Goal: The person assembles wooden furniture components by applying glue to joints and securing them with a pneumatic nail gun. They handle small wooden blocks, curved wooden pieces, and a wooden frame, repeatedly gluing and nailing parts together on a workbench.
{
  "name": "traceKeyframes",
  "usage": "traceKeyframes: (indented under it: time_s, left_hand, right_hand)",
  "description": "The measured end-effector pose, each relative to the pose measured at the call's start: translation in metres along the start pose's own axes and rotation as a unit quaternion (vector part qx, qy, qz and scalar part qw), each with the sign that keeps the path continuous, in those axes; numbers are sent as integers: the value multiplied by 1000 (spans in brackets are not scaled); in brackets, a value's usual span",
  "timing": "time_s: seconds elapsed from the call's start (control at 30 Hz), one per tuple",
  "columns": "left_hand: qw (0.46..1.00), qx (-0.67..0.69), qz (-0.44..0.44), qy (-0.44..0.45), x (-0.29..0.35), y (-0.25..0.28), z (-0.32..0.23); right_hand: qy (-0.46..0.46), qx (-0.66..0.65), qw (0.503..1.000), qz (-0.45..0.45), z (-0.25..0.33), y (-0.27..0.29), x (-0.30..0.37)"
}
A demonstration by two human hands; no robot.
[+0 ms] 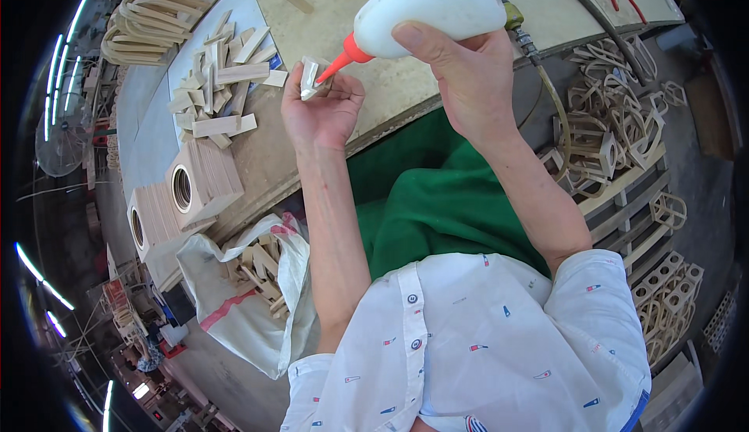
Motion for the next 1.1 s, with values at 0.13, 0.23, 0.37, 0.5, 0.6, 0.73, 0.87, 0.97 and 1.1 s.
traceKeyframes:
  time_s: [0.13, 0.23, 0.37, 0.5, 0.6, 0.73, 0.87, 0.97, 1.1]
  left_hand:
    - [1000, 12, 7, 6, 2, -3, 3]
    - [1000, 3, -1, 3, 1, -4, 7]
    - [1000, -5, -19, -3, 3, -5, 8]
    - [1000, -12, -5, -3, 1, -4, 7]
    - [1000, -21, 15, -3, 0, -2, 4]
    - [999, -36, 2, -8, 1, 2, 3]
    - [1000, -23, -6, -8, -1, 3, 1]
    - [1000, -16, -14, -11, -2, 3, -1]
    - [1000, -12, -21, -10, -3, 1, 0]
  right_hand:
    - [1, 0, 1000, -3, 0, -3, 0]
    - [-5, 17, 1000, -2, -1, 0, 0]
    - [6, 15, 1000, -1, 1, -1, -1]
    - [14, 32, 999, 10, 0, -1, -4]
    - [-8, 29, 1000, 7, 5, -6, -7]
    - [-4, 39, 999, -13, 15, -7, -8]
    - [12, 30, 998, -58, 20, 2, -8]
    - [-18, 59, 997, -47, 14, 9, -7]
    - [16, 75, 997, -18, 5, 8, -2]
Point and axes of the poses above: each hand's wrist, its own x-axis away from the middle knuckle, its own y-axis out of the back of the hand, z = x × y, the point moved 7 cm from there along -x, towards the middle knuckle, and after that the axes turned 4 degrees about -x, right-handed, at the moved point
